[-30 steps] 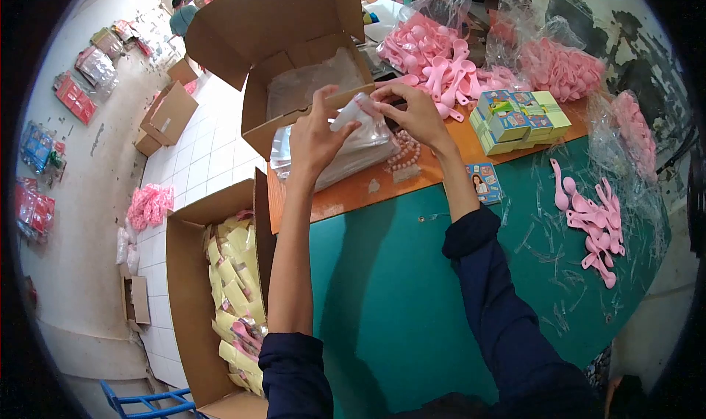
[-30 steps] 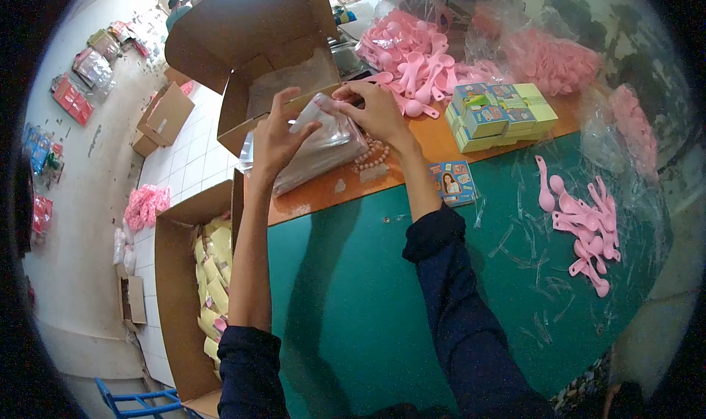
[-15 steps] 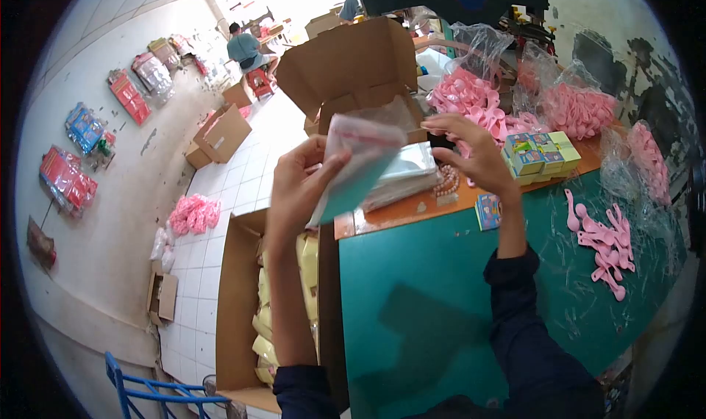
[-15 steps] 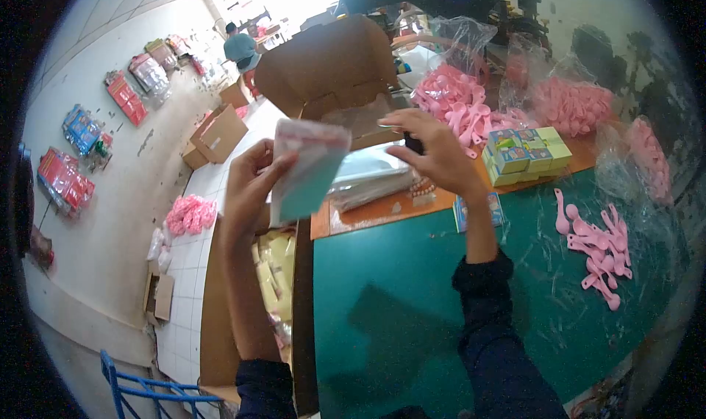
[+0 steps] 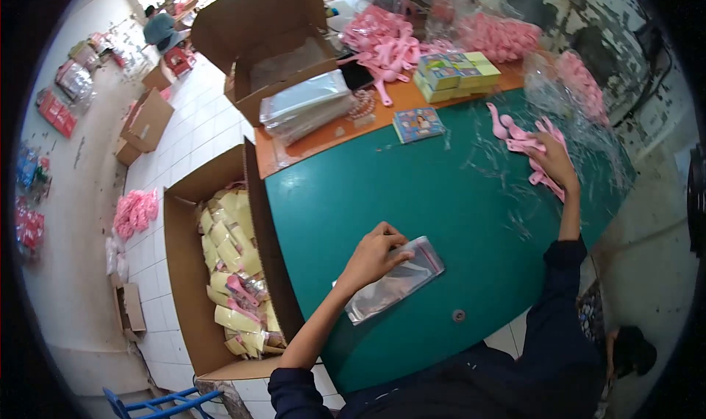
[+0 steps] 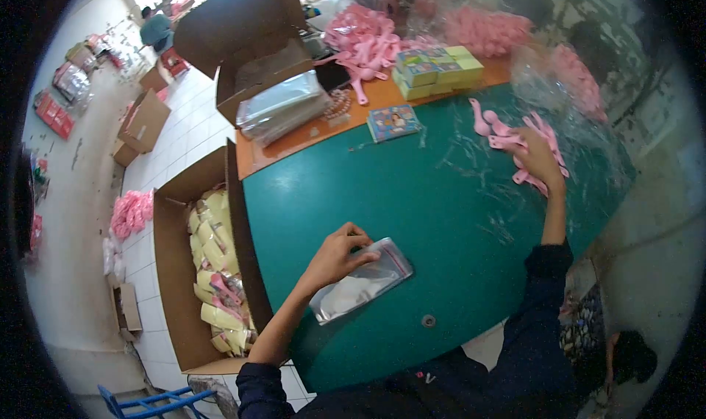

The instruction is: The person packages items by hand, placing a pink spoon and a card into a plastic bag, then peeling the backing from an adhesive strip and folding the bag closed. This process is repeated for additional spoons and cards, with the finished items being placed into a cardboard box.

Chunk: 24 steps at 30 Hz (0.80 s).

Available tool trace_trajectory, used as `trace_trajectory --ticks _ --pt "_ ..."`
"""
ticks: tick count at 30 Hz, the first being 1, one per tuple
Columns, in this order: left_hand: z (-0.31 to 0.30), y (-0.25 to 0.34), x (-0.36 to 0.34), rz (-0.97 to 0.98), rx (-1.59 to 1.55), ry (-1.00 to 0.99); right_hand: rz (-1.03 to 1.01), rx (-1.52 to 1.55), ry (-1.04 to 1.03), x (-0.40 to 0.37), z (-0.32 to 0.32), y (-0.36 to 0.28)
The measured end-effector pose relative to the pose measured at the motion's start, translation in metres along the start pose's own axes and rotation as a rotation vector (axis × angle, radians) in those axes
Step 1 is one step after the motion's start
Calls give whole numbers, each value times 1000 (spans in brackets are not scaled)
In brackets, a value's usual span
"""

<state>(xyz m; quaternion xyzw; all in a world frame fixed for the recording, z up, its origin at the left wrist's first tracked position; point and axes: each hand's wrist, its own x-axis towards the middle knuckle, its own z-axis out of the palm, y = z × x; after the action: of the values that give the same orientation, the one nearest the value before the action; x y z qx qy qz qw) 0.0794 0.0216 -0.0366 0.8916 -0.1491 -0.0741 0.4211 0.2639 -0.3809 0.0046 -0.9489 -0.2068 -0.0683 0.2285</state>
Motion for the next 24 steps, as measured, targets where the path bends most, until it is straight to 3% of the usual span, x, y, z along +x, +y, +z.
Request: trace_trajectory --ticks 1,4,5,8,9,12,17,20,23,24 --pt "4 2 -1 -4 15 -1 -11 -187 170 0 -2 29" --pt "14 7 -3 46 13 58 184 -232 320 3 7 82" --pt "16 8 -4 72 6 91 198 -259 275 6 16 101" --pt "20 12 -8 76 25 216 35 -477 313 12 54 127" --pt "22 11 -9 101 33 241 242 -445 270 10 56 96" --pt "31 9 -15 112 38 279 346 -371 226 7 69 49" --pt "36 10 -15 25 2 247 265 -309 -16 -9 71 -38" --pt "36 10 -14 99 -5 293 -28 -30 -204 0 44 -21" --pt "35 9 -14 103 7 295 -50 343 -485 5 -43 -48" --pt "35 9 -14 108 4 313 -61 679 -512 11 -59 -36"
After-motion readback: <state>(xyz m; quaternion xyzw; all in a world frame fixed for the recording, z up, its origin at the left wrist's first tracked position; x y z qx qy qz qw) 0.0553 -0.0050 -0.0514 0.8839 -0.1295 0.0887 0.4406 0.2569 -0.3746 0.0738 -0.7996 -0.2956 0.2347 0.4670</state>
